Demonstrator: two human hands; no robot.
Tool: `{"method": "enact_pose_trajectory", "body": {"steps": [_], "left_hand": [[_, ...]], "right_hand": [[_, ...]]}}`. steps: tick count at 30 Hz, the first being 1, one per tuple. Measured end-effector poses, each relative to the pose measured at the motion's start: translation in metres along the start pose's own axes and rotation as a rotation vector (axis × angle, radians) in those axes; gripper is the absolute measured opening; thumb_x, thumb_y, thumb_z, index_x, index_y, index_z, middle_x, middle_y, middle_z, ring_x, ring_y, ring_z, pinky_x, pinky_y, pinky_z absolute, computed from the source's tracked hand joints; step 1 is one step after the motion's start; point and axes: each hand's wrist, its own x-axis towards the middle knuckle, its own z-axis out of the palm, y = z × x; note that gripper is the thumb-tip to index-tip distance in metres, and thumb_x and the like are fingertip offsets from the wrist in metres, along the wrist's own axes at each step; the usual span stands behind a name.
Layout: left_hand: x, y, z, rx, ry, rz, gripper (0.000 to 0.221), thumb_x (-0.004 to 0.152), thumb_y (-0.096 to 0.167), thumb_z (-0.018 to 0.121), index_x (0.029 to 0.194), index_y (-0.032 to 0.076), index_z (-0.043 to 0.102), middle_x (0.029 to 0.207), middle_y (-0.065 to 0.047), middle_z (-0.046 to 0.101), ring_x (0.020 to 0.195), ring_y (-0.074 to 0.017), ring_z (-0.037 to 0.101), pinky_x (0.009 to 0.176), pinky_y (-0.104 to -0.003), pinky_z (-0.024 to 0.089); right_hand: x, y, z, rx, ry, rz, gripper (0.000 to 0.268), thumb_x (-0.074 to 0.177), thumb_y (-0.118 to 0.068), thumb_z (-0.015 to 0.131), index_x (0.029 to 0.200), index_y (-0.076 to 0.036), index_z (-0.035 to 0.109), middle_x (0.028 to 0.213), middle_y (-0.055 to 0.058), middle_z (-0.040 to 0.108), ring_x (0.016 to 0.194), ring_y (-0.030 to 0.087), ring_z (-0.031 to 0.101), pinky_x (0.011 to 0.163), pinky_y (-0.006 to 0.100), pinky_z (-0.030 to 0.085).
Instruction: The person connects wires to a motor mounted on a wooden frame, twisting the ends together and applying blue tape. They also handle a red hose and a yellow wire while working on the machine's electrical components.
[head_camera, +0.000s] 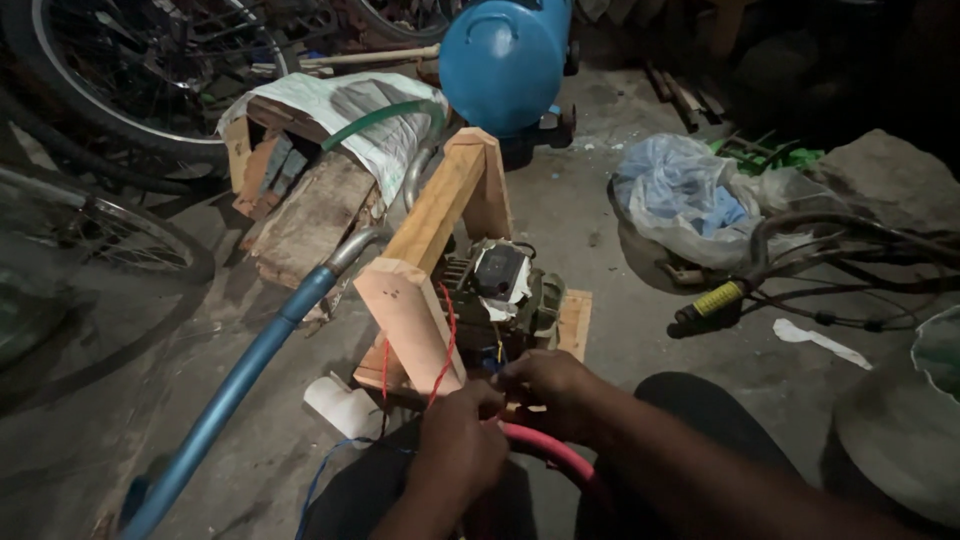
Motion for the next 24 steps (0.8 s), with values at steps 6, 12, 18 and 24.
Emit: {"method": "enact_pose_trajectory", "body": {"steps": [6,12,18,24], "left_hand": [[0.001,-0.012,0.007,0.016,-0.029,0.07,0.02,0.076,0.007,0.068,0.095,0.01,0.073,0.086,-0.02,0.072,0.088,-0.0364,0.073,0.078,-0.044,0.056],[0.003,-0.013,0.009,0.025,-0.024,0.096,0.022,0.074,0.009,0.073,0.096,0.009,0.073,0.088,-0.02,0.073,0.092,-0.0376,0.071,0.078,-0.044,0.055],[0.009,-0.019,0.017,-0.068,-0.023,0.026,0.016,0.081,0.016,0.072,0.094,0.009,0.075,0.09,-0.017,0.076,0.09,-0.0332,0.074,0.079,-0.041,0.056],[0.029,-0.02,0.027,-0.175,0.05,-0.269,0.021,0.084,0.022,0.071,0.096,0.006,0.074,0.09,-0.016,0.078,0.087,-0.0271,0.077,0.081,-0.038,0.057]], "right_hand": [[-0.012,0.007,0.019,-0.204,0.067,-0.144,0.037,0.093,-0.035,0.08,0.084,-0.003,0.062,0.071,0.009,0.054,0.056,0.02,0.049,0.052,0.033,0.04],[-0.007,0.01,0.019,0.049,0.143,-0.088,0.015,0.087,-0.016,0.07,0.097,-0.006,0.066,0.09,0.011,0.068,0.078,0.023,0.067,0.068,0.039,0.058],[-0.023,0.007,0.018,0.378,-0.111,0.063,0.025,0.092,-0.021,0.056,0.112,-0.005,0.06,0.093,0.014,0.067,0.08,0.028,0.066,0.073,0.045,0.056],[0.008,0.017,-0.002,0.111,-0.175,0.014,0.02,0.095,-0.03,0.059,0.1,-0.01,0.059,0.083,0.008,0.056,0.071,0.022,0.052,0.068,0.043,0.051]]}}
